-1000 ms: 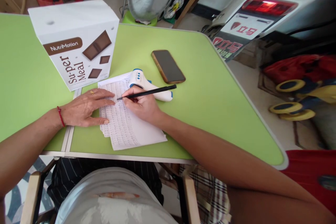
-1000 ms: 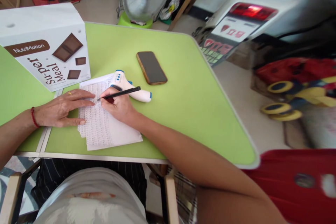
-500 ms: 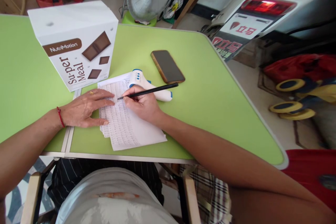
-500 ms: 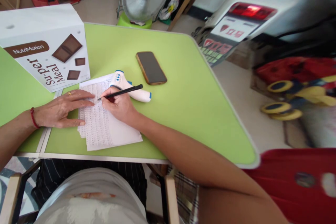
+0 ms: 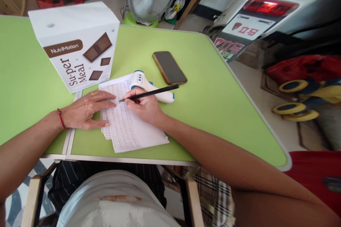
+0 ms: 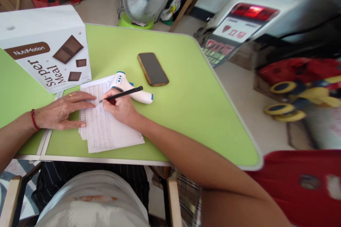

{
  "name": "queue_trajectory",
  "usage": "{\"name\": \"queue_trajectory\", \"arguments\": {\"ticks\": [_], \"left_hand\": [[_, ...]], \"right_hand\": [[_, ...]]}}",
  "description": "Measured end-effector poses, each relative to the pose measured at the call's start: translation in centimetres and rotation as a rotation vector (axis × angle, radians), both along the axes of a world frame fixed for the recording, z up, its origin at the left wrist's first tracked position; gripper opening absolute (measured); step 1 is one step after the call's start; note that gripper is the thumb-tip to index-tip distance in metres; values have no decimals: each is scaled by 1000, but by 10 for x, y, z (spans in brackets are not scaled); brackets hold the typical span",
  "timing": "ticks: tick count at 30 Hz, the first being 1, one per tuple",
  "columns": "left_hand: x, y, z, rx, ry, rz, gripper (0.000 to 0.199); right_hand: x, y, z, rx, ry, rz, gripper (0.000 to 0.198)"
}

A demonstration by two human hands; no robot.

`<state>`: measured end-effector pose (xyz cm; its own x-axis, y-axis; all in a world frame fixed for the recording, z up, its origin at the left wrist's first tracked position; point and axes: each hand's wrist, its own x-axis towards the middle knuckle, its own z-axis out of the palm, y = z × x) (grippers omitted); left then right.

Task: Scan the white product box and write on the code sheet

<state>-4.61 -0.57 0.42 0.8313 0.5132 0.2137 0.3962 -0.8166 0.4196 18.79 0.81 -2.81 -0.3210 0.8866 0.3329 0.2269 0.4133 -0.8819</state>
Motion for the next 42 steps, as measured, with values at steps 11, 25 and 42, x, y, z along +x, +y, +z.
{"name": "queue_trajectory", "arguments": {"ticks": [11, 25, 42], "left_hand": [[0, 1, 1, -6, -5, -3, 51], [0, 1, 0, -7, -6, 0, 51], [0, 1, 1, -23, 7, 2, 52]], "right_hand": [[1, 0, 0, -2, -12, 6, 2], [1, -2, -2, 2, 55, 26, 3], [0, -1, -2, -18, 27, 84, 4]]}}
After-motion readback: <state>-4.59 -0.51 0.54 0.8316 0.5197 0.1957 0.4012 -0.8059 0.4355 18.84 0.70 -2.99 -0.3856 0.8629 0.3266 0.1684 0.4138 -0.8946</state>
